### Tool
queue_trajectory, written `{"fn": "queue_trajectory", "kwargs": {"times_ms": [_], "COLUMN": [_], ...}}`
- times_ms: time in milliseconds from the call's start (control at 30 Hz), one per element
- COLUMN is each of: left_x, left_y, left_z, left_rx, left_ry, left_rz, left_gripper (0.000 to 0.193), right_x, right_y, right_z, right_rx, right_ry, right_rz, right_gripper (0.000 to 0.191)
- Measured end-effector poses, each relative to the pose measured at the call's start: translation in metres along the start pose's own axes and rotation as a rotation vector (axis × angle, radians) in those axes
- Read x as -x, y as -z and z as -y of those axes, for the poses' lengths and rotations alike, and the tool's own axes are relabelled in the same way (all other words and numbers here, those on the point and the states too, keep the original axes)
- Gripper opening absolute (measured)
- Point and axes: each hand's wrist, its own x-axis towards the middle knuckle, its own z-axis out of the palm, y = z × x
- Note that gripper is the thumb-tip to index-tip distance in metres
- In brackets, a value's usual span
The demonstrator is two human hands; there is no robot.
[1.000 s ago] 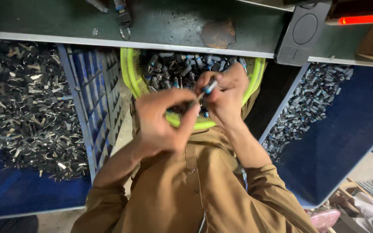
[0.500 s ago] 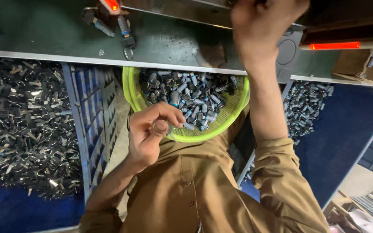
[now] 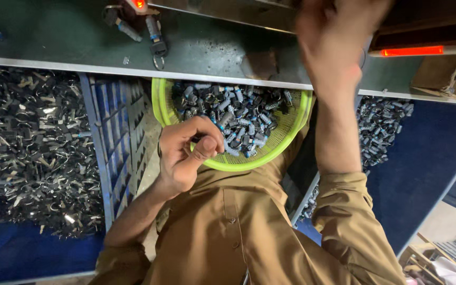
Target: The person repeatedly picks small cylindrical parts from a green basket, briefly inspects them, and places them into a machine slot. The person continues this cycle throughout the clip, handling the parts one at a time.
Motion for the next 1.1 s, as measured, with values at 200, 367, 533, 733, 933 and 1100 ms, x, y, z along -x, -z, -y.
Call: {"fn": "queue_trajectory", "kwargs": {"times_ms": [200, 367, 533, 733, 933, 1100], "left_x": [-0.011, -0.021, -0.023, -0.017, -0.021, -0.015], "left_y": [-0.005, -0.014, -0.007, -0.012, 0.019, 0.056], "left_z": [-0.017, -0.022, -0.018, -0.018, -0.035, -0.022], "left_rx": [-0.075, -0.248, -0.406, -0.496, 0.319, 0.984], "left_ry": [-0.055, -0.179, -0.089, -0.198, -0.287, -0.028], "left_rz": [-0.060, -0.152, -0.051, -0.074, 0.283, 0.469], "left_gripper": [0.013, 0.016, 0.017, 0.016, 0.030, 0.062], "right_x": [0.055, 0.115, 0.144, 0.138, 0.131, 0.086], "right_y": [0.024, -0.008, -0.009, -0.014, -0.017, -0.004], "right_z": [0.076, 0.110, 0.103, 0.105, 0.098, 0.078], "right_rx": [-0.767, -1.270, -1.278, -1.272, -2.062, -1.748], "right_ry": [-0.268, -0.755, -0.716, -0.624, -1.335, -1.044], "right_rz": [0.268, 0.044, -0.034, -0.059, -0.171, 0.008], "right_gripper": [0.036, 0.013, 0.031, 0.039, 0.031, 0.037]}}
